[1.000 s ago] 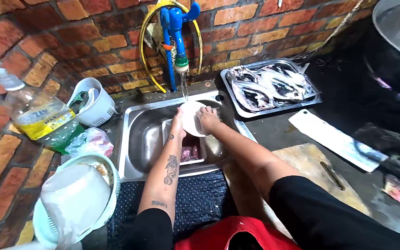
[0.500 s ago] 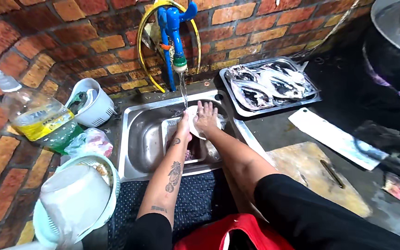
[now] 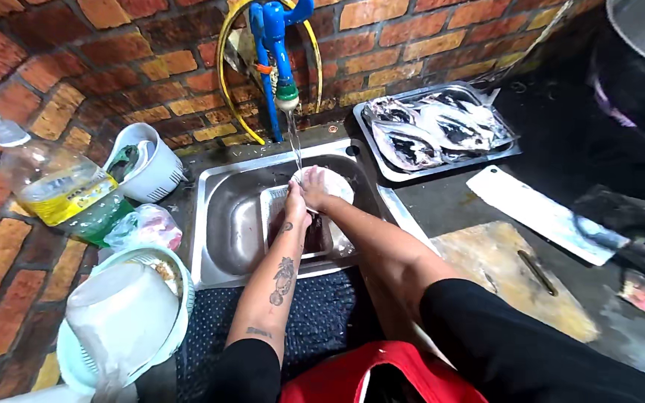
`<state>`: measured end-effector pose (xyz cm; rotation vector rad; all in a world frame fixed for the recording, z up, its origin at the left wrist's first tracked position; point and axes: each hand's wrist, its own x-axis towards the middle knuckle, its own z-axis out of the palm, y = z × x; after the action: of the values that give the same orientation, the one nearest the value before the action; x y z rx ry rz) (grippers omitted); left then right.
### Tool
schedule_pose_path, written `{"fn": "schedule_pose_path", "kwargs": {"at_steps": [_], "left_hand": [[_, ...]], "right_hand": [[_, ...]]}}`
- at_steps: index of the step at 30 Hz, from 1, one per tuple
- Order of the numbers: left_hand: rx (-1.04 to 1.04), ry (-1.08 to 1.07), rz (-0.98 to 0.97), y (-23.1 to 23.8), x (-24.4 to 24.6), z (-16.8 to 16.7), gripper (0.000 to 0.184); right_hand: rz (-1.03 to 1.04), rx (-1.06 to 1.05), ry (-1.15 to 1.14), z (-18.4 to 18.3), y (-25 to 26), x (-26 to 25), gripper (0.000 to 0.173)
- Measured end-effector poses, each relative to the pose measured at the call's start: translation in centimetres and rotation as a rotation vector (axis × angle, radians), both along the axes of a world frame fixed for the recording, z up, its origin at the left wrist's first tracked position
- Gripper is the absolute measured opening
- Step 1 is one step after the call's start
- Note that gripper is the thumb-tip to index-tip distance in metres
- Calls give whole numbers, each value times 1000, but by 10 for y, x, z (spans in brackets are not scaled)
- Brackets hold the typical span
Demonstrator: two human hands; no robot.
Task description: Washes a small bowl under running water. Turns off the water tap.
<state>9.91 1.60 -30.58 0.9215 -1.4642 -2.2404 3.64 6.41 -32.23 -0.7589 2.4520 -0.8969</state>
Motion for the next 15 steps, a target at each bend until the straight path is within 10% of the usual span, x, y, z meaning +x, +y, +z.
{"fn": "schedule_pose_path", "kwargs": {"at_steps": [4,9,15], "left_hand": [[12,-31,55,-27,5,4,65],[-10,-69,17,-36,10,3,64],[42,-39,-54,-26,3,6,64]], "right_hand": [[521,80,-85,26,28,5,51],[346,556,196,29,48,-7,73],[94,256,73,4,12,0,83]]}}
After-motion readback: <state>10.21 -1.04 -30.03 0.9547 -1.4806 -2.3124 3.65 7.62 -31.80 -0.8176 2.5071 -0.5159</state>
